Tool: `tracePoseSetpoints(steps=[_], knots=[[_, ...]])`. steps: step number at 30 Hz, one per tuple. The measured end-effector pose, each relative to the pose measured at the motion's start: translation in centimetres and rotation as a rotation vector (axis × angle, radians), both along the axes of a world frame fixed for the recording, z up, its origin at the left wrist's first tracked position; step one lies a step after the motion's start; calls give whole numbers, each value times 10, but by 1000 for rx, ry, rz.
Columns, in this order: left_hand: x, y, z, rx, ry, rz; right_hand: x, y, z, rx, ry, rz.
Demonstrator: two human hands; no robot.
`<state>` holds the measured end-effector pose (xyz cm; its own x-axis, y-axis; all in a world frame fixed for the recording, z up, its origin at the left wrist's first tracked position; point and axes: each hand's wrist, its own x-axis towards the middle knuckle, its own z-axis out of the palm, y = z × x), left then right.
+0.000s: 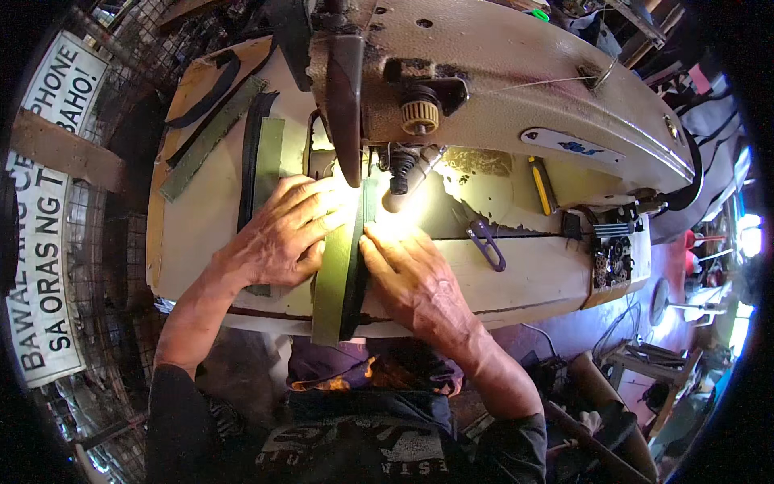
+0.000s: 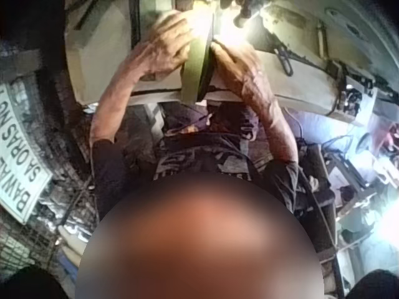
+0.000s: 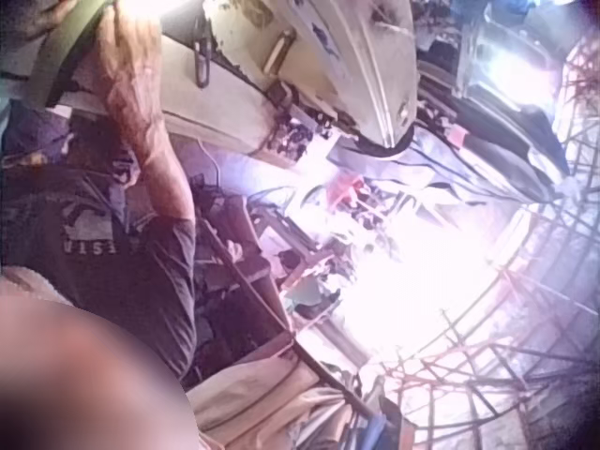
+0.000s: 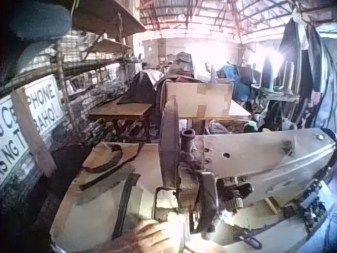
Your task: Sewing a zipper onto a leather or heavy fabric strip using an industrial sewing machine.
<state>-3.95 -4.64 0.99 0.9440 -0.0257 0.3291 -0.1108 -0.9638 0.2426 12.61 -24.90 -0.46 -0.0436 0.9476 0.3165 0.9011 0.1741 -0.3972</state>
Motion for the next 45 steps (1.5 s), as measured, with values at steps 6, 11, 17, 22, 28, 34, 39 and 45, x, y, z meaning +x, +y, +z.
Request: tracePoseSetpoints(steps=[6,11,17,22,28,34,39,45], knots=[[-2,-2,-3,-80,57,32,2,-2,-5,43,-1,-34],[0,-3,-7,-89,66,49,1,1,-1,85,-4,-37],[-1,1,-11,-145,45,24,5,-1,2,51,-20,31],[-11,2,6,-136,163,-54,2,-6,7,50,-44,146],[-42,-41,31,-30,441,-130,-18,-29,11,-10,-80,114],[-55,-73,10,28,162,22,-26,-40,-1,59,-37,109],[-59,-80,-1,74,112,28,-26,-40,-5,81,-56,104],[-60,-81,-5,14,68,30,-26,-39,-6,98,-68,100]])
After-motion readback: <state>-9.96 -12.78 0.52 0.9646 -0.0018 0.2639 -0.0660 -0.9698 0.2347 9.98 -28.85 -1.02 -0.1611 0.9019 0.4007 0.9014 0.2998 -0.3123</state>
